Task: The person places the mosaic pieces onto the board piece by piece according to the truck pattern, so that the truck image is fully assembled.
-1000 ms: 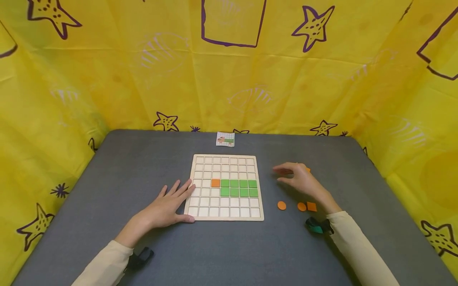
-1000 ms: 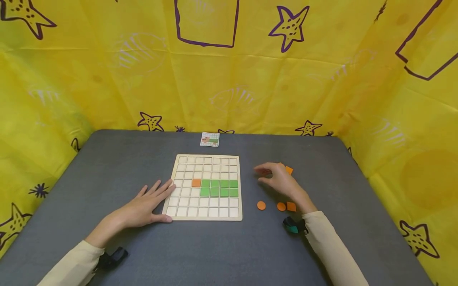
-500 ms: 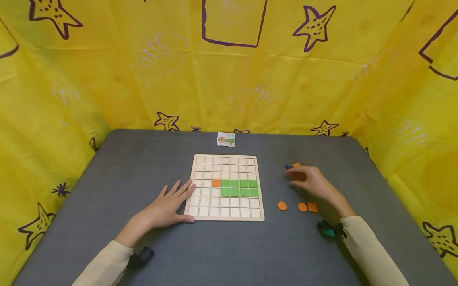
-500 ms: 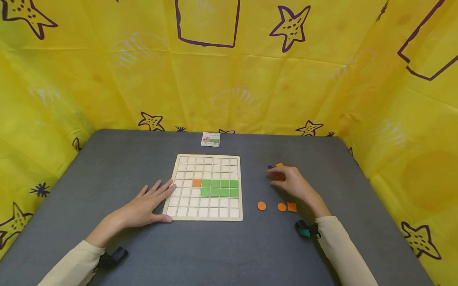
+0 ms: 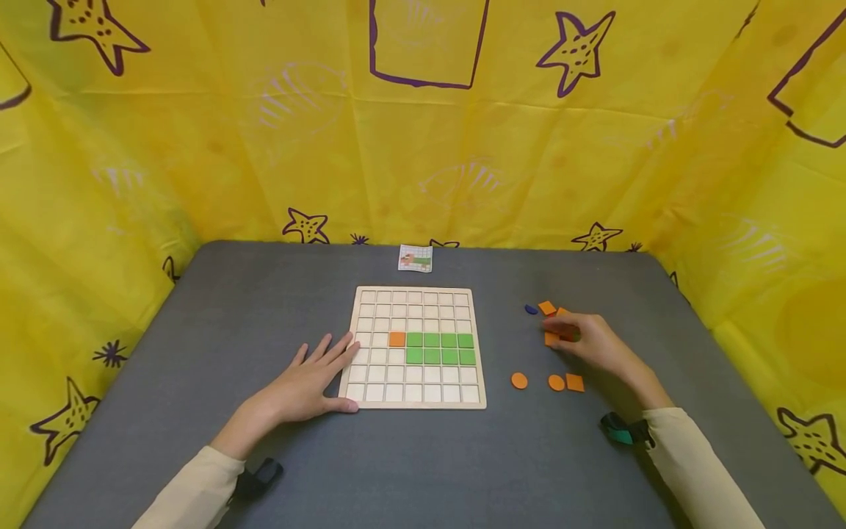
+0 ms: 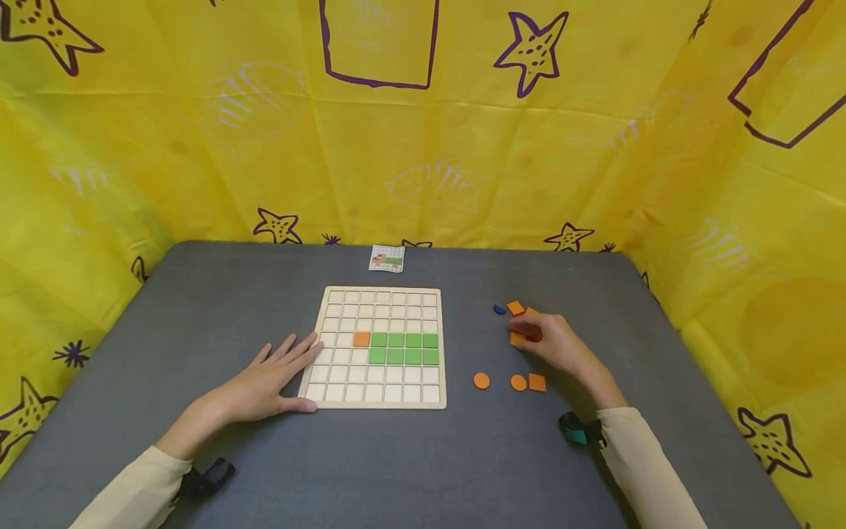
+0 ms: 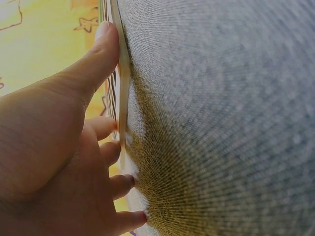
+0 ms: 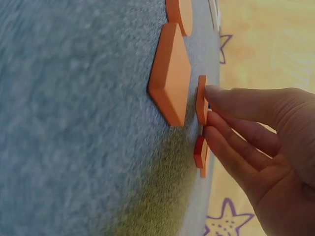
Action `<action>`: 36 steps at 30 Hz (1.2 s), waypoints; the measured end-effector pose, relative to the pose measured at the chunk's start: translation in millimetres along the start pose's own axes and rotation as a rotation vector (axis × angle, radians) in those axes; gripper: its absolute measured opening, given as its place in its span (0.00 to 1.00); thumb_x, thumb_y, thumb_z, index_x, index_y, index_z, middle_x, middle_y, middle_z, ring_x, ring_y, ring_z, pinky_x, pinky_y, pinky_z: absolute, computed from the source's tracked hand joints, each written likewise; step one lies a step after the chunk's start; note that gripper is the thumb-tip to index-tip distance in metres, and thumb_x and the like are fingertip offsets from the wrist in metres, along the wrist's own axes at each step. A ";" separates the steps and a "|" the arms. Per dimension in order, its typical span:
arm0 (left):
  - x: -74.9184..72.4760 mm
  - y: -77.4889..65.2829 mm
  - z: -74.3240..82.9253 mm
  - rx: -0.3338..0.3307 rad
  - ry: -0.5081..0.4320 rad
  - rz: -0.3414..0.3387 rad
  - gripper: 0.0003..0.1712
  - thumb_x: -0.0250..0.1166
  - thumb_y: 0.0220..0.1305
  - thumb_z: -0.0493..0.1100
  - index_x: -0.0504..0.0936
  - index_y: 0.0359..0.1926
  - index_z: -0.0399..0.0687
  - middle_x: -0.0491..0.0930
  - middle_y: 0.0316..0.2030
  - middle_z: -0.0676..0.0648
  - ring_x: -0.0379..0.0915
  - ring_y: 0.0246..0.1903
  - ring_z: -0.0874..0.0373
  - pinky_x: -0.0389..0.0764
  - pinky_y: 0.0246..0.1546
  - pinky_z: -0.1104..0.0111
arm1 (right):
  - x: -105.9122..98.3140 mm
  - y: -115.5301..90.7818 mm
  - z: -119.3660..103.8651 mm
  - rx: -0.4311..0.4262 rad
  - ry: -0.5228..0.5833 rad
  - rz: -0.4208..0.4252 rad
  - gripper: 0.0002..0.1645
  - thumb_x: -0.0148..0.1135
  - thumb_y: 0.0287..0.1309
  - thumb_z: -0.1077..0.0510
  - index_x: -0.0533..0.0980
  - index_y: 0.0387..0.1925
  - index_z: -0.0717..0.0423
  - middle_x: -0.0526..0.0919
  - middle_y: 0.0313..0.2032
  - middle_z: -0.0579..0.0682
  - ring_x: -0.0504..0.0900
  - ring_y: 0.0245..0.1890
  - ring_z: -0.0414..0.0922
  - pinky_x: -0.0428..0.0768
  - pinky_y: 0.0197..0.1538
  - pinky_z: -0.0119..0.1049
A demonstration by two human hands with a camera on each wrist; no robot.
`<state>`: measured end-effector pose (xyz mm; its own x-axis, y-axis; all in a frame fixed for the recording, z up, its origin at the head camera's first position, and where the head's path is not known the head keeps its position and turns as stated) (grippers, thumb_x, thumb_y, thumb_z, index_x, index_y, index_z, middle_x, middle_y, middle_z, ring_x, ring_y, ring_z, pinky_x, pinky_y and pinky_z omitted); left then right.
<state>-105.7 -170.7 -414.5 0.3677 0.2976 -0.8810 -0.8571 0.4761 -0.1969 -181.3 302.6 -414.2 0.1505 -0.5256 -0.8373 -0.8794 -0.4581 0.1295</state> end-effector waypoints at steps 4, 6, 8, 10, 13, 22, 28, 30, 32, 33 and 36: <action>0.5 0.0 -0.2 -0.003 0.003 0.002 0.59 0.67 0.54 0.68 0.52 0.77 0.46 0.46 0.77 0.41 0.37 0.73 0.31 0.39 0.65 0.32 | -0.5 -2.1 0.9 0.006 -0.018 -0.005 0.21 0.72 0.52 0.66 0.82 0.50 0.61 0.87 0.44 0.53 0.84 0.45 0.52 0.80 0.49 0.51; 0.1 0.0 0.1 -0.006 0.001 0.002 0.59 0.67 0.54 0.68 0.53 0.77 0.46 0.46 0.76 0.41 0.37 0.73 0.31 0.39 0.65 0.32 | -0.1 -2.1 1.2 0.002 -0.022 -0.006 0.22 0.72 0.51 0.67 0.82 0.50 0.62 0.87 0.44 0.54 0.84 0.45 0.52 0.80 0.49 0.51; -0.3 0.0 0.1 -0.008 0.001 0.002 0.59 0.67 0.54 0.68 0.53 0.77 0.46 0.46 0.76 0.41 0.37 0.73 0.31 0.39 0.65 0.32 | 0.7 -1.9 1.2 -0.010 -0.031 -0.001 0.22 0.72 0.50 0.68 0.82 0.50 0.63 0.87 0.43 0.54 0.84 0.43 0.52 0.80 0.48 0.50; -0.7 0.2 0.3 -0.009 0.000 0.000 0.58 0.67 0.54 0.68 0.53 0.77 0.46 0.46 0.77 0.41 0.37 0.73 0.31 0.39 0.65 0.32 | 1.6 -1.4 1.4 -0.021 -0.037 0.005 0.21 0.72 0.50 0.69 0.82 0.49 0.63 0.87 0.43 0.54 0.84 0.41 0.50 0.81 0.46 0.47; -0.8 0.5 0.0 -0.007 0.001 -0.001 0.58 0.67 0.54 0.67 0.52 0.77 0.46 0.46 0.77 0.41 0.37 0.73 0.32 0.39 0.65 0.32 | 2.3 -1.2 1.4 -0.026 -0.042 0.011 0.21 0.72 0.49 0.70 0.82 0.49 0.63 0.87 0.42 0.54 0.84 0.38 0.48 0.82 0.43 0.43; 0.3 3.0 -1.4 -0.006 0.006 -0.001 0.59 0.67 0.54 0.68 0.52 0.77 0.47 0.45 0.77 0.42 0.36 0.73 0.32 0.39 0.65 0.32 | 0.5 4.6 -4.3 -0.054 -0.023 0.039 0.21 0.73 0.50 0.69 0.82 0.48 0.62 0.87 0.42 0.52 0.84 0.40 0.49 0.82 0.44 0.45; -0.1 2.4 -1.8 -0.003 0.013 -0.001 0.58 0.67 0.55 0.67 0.52 0.77 0.46 0.45 0.77 0.42 0.36 0.73 0.32 0.39 0.65 0.32 | 0.7 11.9 -12.4 -0.062 -0.016 0.031 0.21 0.73 0.49 0.69 0.82 0.48 0.62 0.87 0.42 0.51 0.84 0.40 0.47 0.82 0.44 0.44; -0.4 1.8 -1.5 0.001 0.011 0.000 0.58 0.67 0.55 0.67 0.52 0.77 0.46 0.45 0.77 0.42 0.37 0.73 0.32 0.39 0.65 0.32 | 1.9 15.0 -14.3 -0.059 -0.016 0.023 0.21 0.73 0.50 0.69 0.82 0.49 0.62 0.87 0.42 0.51 0.84 0.40 0.47 0.81 0.44 0.45; -0.6 1.0 -1.1 0.004 0.008 0.001 0.58 0.68 0.55 0.66 0.52 0.77 0.46 0.45 0.77 0.41 0.37 0.73 0.32 0.39 0.65 0.32 | 3.2 18.0 -16.9 -0.056 -0.012 0.016 0.22 0.73 0.50 0.68 0.82 0.49 0.63 0.87 0.43 0.52 0.84 0.41 0.48 0.81 0.45 0.46; -0.8 0.6 -1.0 0.005 0.005 0.002 0.58 0.68 0.55 0.66 0.52 0.77 0.45 0.45 0.77 0.41 0.37 0.73 0.32 0.39 0.65 0.32 | 4.0 19.3 -18.3 -0.053 -0.006 0.010 0.22 0.72 0.50 0.68 0.82 0.50 0.63 0.87 0.43 0.53 0.84 0.41 0.49 0.81 0.45 0.47; -1.0 -0.2 -0.9 0.006 -0.001 0.001 0.58 0.68 0.55 0.66 0.52 0.77 0.45 0.45 0.77 0.41 0.37 0.73 0.31 0.39 0.65 0.32 | 6.4 23.3 -23.1 -0.052 0.004 -0.002 0.23 0.72 0.50 0.68 0.81 0.50 0.65 0.86 0.43 0.54 0.84 0.41 0.49 0.82 0.46 0.47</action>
<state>-106.2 -171.8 -414.0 0.3666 0.2987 -0.8811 -0.8555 0.4805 -0.1931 -190.4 272.0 -404.3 0.1539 -0.5279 -0.8352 -0.8544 -0.4956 0.1558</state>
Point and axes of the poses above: each hand's wrist, its own y-axis towards the middle knuckle, its own x-axis out of the palm, z = x × y, the point moved 2 cm from there along y, towards the middle knuckle
